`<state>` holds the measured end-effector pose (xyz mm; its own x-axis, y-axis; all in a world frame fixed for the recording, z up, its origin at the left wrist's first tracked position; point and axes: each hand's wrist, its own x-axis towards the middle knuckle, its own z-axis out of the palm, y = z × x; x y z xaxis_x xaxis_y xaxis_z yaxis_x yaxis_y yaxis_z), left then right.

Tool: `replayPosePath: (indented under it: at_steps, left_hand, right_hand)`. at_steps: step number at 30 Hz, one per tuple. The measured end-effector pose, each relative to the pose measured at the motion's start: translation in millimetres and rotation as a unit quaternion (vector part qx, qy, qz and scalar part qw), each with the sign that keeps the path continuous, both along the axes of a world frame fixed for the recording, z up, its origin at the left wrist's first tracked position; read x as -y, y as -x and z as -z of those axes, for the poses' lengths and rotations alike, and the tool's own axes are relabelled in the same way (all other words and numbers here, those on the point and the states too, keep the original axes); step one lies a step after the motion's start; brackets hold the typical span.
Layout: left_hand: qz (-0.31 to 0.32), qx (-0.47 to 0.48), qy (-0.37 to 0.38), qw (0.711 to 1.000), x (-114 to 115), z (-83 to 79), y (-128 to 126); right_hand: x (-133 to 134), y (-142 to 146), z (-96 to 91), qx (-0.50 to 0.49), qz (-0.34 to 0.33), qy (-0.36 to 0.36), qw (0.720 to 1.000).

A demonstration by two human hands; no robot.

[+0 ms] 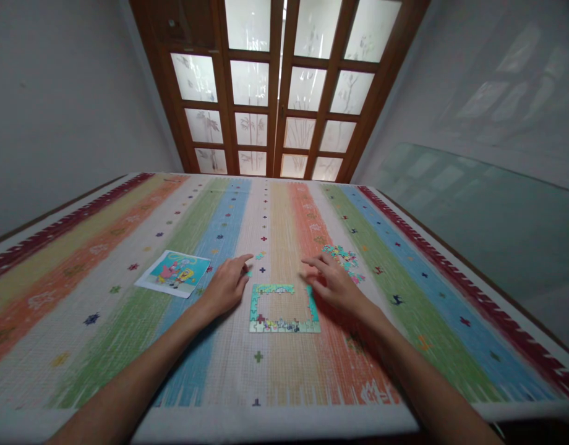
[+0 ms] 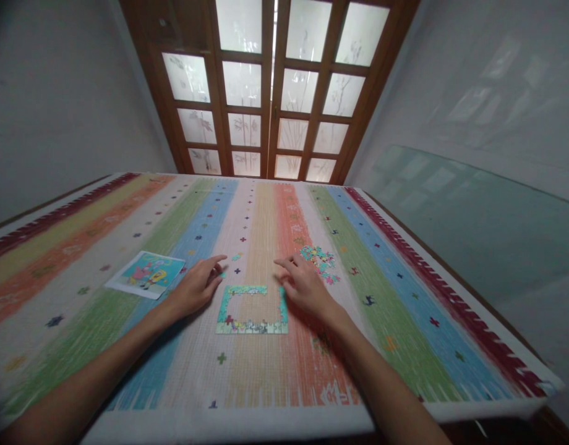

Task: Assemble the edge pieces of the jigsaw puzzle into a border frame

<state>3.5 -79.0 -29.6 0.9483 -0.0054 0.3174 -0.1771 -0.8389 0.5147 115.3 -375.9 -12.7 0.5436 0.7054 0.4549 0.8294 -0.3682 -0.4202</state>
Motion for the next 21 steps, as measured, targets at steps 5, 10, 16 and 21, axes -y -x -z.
replayPosePath:
  at_steps: [5, 10, 16, 21]
  left_hand:
    - [-0.015, -0.045, -0.006, 0.999, -5.1, -4.5, 0.2]
    - [-0.013, -0.065, -0.031, 0.997, -5.9, -11.1, 0.7]
    - [-0.014, -0.073, -0.050, 0.996, -4.6, -15.0, 2.9]
    - [-0.015, -0.062, -0.063, 0.996, -3.6, -13.7, 5.5]
  right_hand:
    - [3.0, -2.8, -3.6, -0.003, 0.006, -0.011, 1.000]
    - [2.9, -0.5, -3.9, -0.007, 0.007, -0.003, 1.000]
    - [2.5, 3.0, -4.7, -0.021, 0.011, 0.019, 1.000]
    - [1.2, 4.9, -4.4, -0.021, -0.003, 0.024, 0.999]
